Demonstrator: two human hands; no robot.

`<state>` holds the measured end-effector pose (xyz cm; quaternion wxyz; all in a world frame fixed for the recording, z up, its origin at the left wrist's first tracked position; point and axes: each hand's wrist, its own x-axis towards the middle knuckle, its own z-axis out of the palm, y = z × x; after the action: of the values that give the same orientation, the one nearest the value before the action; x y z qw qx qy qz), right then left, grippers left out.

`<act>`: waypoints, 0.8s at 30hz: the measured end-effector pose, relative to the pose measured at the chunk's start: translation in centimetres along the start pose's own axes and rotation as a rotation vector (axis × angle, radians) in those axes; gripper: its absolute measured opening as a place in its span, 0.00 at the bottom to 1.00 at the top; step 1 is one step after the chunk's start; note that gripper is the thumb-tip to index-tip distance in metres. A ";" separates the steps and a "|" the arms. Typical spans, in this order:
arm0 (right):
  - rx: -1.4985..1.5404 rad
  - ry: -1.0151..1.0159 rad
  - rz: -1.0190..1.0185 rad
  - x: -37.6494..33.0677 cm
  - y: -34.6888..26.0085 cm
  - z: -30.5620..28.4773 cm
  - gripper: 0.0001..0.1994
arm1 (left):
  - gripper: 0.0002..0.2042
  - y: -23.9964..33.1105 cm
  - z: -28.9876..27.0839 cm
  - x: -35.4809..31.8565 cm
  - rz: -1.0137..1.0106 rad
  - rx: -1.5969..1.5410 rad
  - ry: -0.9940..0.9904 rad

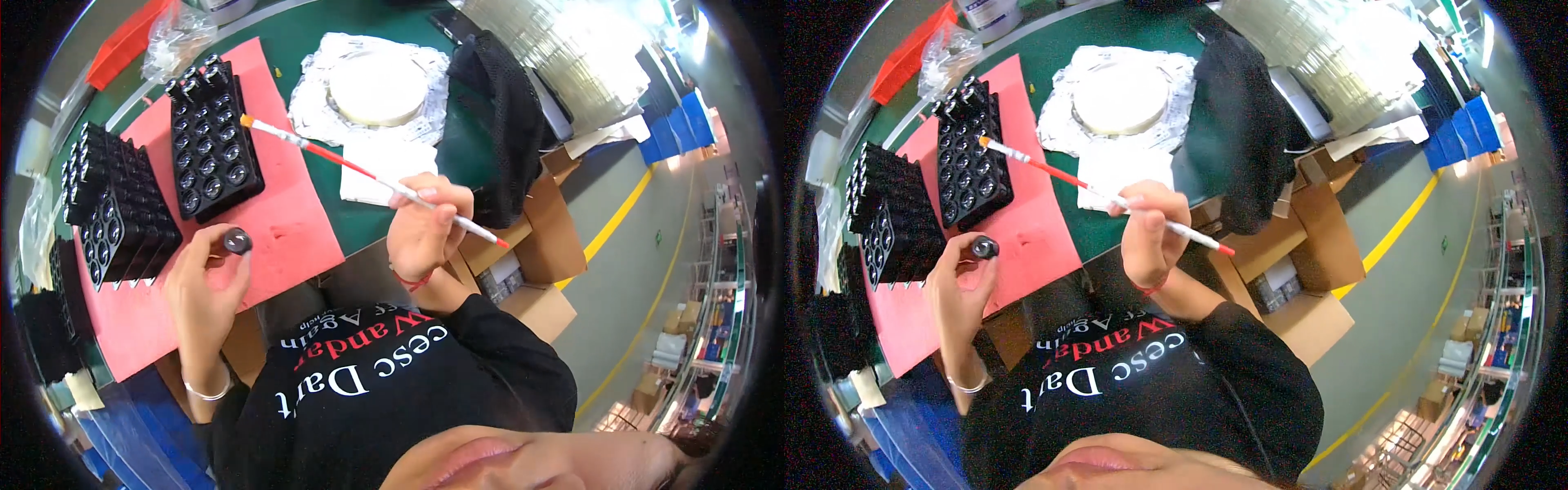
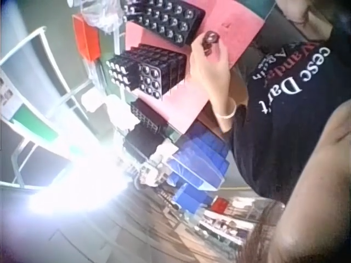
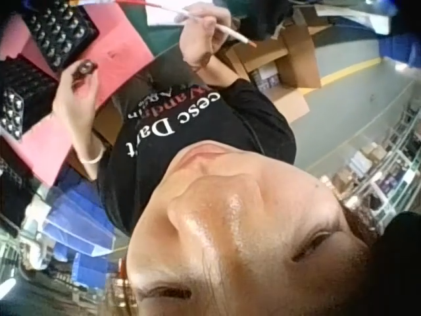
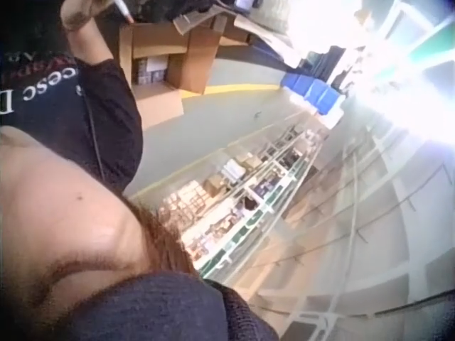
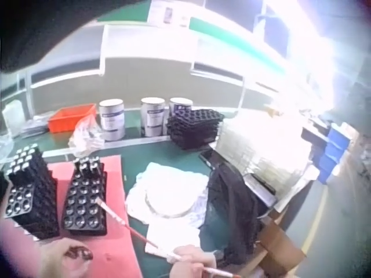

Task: Apply a sealant or paint to small black light housing components using a brush on an assembly line.

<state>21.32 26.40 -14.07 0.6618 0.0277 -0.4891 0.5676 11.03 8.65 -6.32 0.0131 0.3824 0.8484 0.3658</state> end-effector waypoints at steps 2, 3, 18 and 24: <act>-0.072 -0.032 0.016 0.9 -0.6 0.1 0.13 | 0.11 -2.2 1.1 -1.0 -0.113 -0.213 0.111; -0.120 -0.040 0.006 1.6 -1.0 0.0 0.14 | 0.11 -2.8 1.4 -1.3 -0.197 -0.339 0.158; -0.866 -0.080 -0.103 6.3 -1.0 -2.0 0.13 | 0.11 -3.9 0.3 -1.9 -0.239 -0.655 -0.007; -0.961 -0.032 -0.098 6.4 -1.3 -1.6 0.13 | 0.13 -4.6 -0.2 -2.1 -0.252 -0.748 -0.013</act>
<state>22.55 31.46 -9.85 0.6180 -0.2494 -0.7042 0.2449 9.51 5.08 -9.64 0.2017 0.2467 0.6968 0.6426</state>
